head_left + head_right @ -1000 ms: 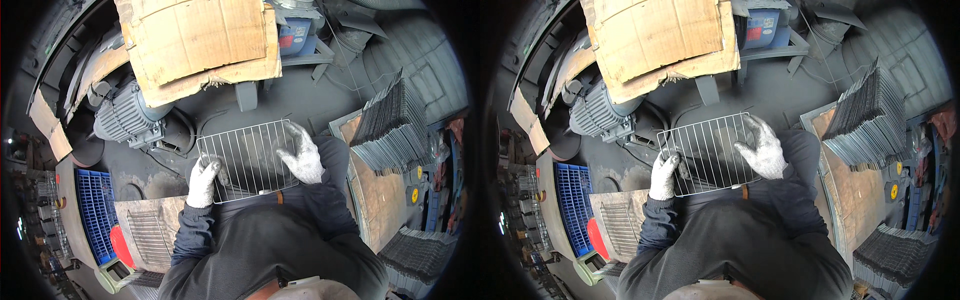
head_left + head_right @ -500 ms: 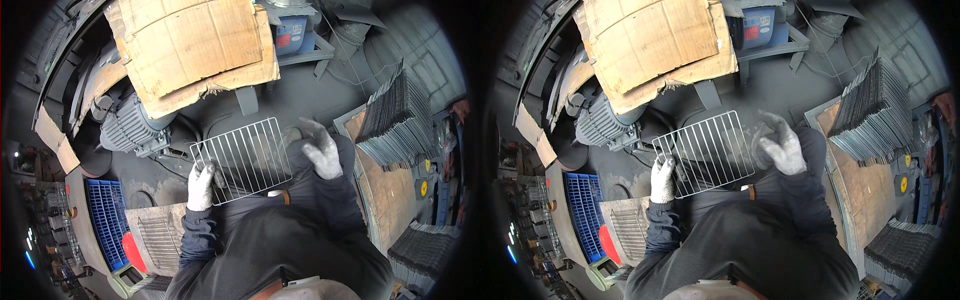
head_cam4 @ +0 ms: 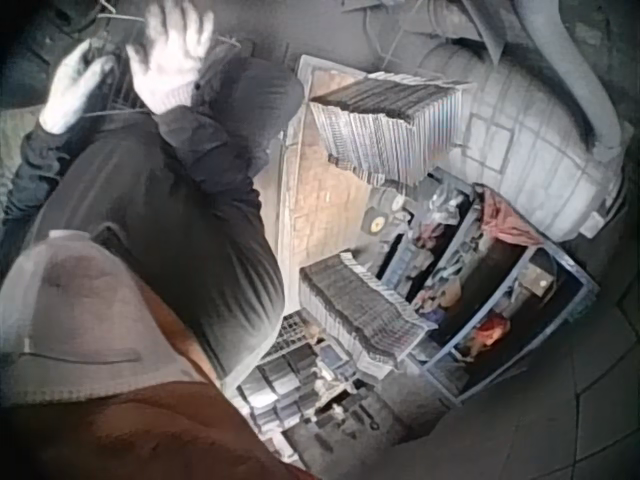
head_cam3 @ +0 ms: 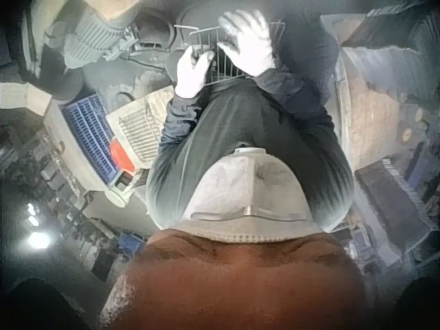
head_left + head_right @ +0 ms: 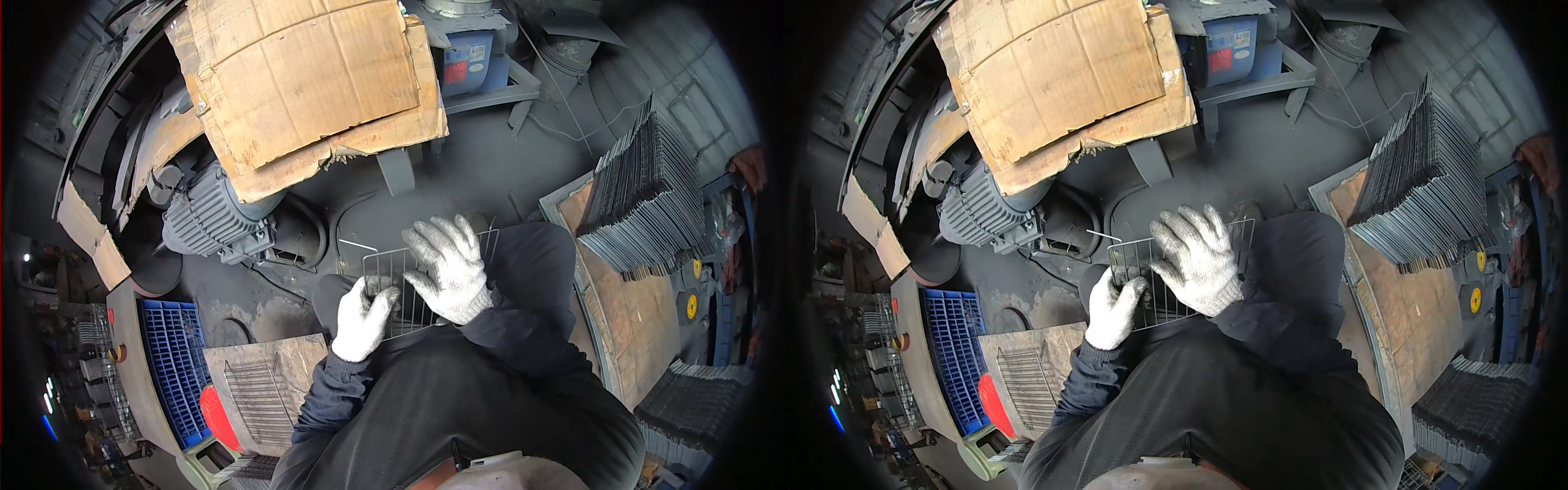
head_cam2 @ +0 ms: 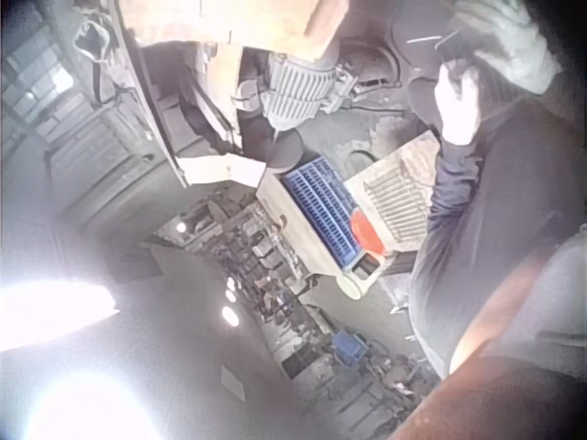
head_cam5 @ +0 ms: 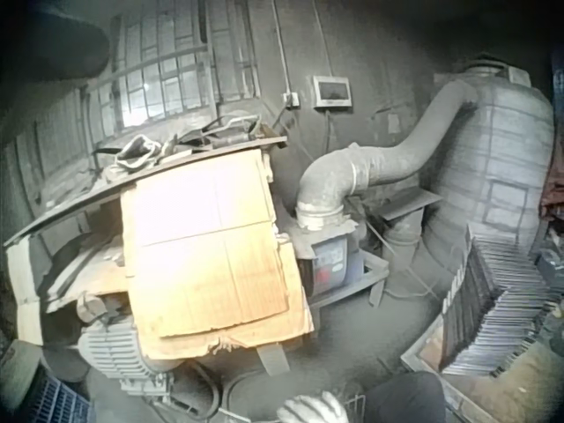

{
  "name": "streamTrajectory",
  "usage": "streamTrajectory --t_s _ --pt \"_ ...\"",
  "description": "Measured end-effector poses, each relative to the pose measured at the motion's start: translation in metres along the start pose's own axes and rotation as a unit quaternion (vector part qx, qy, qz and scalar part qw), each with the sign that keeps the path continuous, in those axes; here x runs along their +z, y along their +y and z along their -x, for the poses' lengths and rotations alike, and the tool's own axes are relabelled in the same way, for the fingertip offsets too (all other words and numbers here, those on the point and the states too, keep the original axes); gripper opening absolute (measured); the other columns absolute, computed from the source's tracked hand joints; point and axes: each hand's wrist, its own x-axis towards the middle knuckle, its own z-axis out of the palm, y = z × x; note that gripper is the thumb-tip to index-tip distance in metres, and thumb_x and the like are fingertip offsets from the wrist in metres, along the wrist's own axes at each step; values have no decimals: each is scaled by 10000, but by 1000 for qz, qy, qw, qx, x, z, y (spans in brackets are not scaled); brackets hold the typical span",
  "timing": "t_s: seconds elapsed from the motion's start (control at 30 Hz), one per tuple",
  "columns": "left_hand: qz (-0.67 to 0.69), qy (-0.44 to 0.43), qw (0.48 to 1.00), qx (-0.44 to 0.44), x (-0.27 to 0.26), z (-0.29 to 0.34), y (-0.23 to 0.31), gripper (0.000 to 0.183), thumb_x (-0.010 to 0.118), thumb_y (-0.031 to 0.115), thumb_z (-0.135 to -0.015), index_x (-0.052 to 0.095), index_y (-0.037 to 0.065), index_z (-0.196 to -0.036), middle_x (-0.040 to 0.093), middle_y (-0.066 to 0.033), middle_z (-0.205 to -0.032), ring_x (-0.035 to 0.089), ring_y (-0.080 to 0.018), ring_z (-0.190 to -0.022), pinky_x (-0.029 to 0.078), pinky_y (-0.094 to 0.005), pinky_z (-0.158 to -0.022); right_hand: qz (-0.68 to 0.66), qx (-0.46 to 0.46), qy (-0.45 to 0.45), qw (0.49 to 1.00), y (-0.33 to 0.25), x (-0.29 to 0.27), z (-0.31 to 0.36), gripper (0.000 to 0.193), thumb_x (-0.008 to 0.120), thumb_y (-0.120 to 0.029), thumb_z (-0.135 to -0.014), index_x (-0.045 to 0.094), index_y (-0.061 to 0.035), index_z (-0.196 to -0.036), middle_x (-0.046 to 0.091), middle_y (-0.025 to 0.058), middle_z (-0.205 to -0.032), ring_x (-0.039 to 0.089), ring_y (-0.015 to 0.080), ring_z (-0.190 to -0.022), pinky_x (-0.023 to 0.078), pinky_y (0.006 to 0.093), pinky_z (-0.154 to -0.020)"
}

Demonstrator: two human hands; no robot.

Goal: Inspecting and stacking metal wire grates or shelving components at a fabrication floor workstation.

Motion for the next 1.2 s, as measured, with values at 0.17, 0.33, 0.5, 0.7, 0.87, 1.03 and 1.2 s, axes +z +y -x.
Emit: streamTrajectory --t_s 0.17,0.33,0.5,0.7,0.87,1.03,1.2 --pt "-39 5 999 4 1 0 -1 198 718 96 -1022 700 -43 -1161 747 -61 -934 643 -100 -849 539 -277 -798 -9 17 -14 1000 4 8 7 636 742 -415 -940 606 -106 -1479 577 126 -1513 510 370 -1430 302 601 -1253" --pt "-50 21 998 14 0 2 -9 190 725 86 -1017 700 -41 -1156 742 -57 -930 635 -95 -838 534 -272 -787 -22 66 38 997 8 10 12 626 783 -417 -918 626 -107 -1438 592 121 -1485 515 369 -1423 293 627 -1243" --pt "-19 24 1000 5 -3 0 -10 186 724 86 -1018 698 -41 -1151 729 -45 -921 628 -90 -828 529 -264 -780 -1 87 42 995 17 11 11 602 833 -348 -893 633 -104 -1406 625 103 -1453 526 362 -1427 296 622 -1246" --pt "-6 30 1000 -1 -1 -2 -12 172 714 105 -1040 686 -23 -1152 707 -33 -908 627 -82 -806 528 -255 -756 -43 81 57 994 17 22 13 669 805 -389 -910 588 -127 -1486 500 136 -1580 420 366 -1507 261 603 -1268" --pt "144 57 986 -58 -6 -15 -20 162 679 119 -1070 620 12 -1176 674 -41 -858 627 -108 -703 532 -272 -668 -189 329 180 908 47 34 18 940 848 -289 -920 319 27 -1630 517 270 -1573 462 394 -1484 390 439 -1244" --pt "211 100 968 -95 -18 -33 -32 174 686 162 -1074 607 30 -1153 664 -57 -808 632 -138 -641 545 -294 -612 -551 476 -62 683 93 32 29 394 715 -151 -1034 615 7 -1381 729 119 -1205 717 203 -1060 585 331 -947" --pt "243 67 956 -148 -20 -56 -40 220 719 203 -1058 603 38 -1144 672 -56 -778 637 -149 -620 548 -308 -587 -665 476 -92 568 101 38 21 256 660 -148 -1075 681 -15 -1292 751 49 -1086 735 149 -891 623 288 -779"
